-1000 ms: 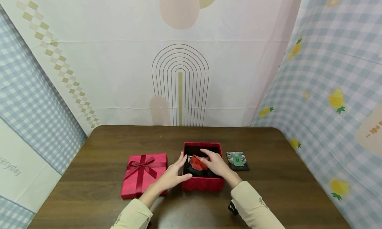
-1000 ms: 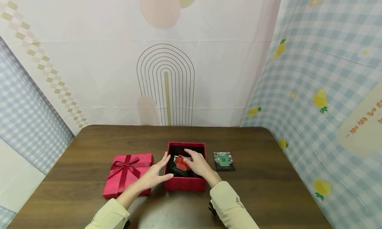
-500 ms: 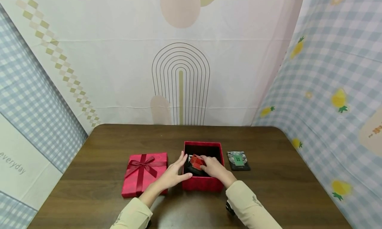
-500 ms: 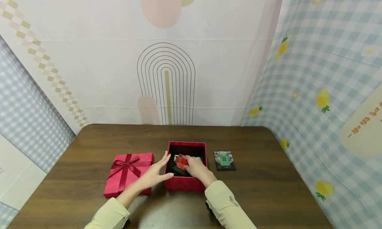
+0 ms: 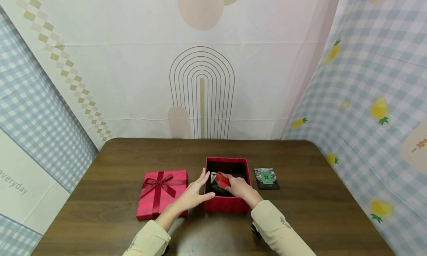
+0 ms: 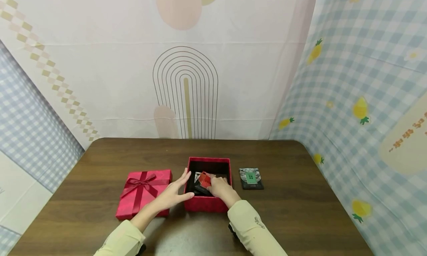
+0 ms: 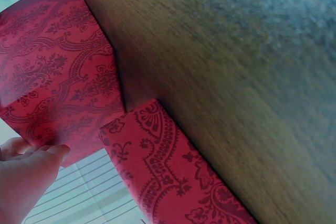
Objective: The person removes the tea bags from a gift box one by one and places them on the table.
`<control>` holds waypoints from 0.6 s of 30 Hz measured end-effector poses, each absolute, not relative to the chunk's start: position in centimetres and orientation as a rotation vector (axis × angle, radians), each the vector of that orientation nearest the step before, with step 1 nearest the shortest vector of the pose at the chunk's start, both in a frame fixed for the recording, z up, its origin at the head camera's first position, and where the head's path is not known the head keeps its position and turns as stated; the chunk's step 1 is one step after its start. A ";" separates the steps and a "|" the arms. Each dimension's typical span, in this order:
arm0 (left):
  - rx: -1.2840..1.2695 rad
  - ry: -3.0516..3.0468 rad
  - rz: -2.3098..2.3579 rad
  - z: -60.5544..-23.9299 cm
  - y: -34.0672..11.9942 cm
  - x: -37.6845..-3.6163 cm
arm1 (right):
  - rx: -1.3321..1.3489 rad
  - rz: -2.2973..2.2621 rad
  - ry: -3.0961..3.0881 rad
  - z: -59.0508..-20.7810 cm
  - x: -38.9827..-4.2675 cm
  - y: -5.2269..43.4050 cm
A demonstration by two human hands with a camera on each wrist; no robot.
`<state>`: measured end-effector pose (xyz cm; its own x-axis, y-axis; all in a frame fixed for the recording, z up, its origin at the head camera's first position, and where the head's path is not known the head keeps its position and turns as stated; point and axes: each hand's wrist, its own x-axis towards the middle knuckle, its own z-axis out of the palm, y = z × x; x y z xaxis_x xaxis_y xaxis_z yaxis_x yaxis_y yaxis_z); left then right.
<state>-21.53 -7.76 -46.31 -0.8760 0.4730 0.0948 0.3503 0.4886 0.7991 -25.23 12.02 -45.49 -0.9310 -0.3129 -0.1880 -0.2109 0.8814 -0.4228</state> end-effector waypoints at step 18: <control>0.711 2.579 1.346 -46.3 -7.8 -21.6 | -0.396 -0.620 2.807 -45.8 -25.5 11.8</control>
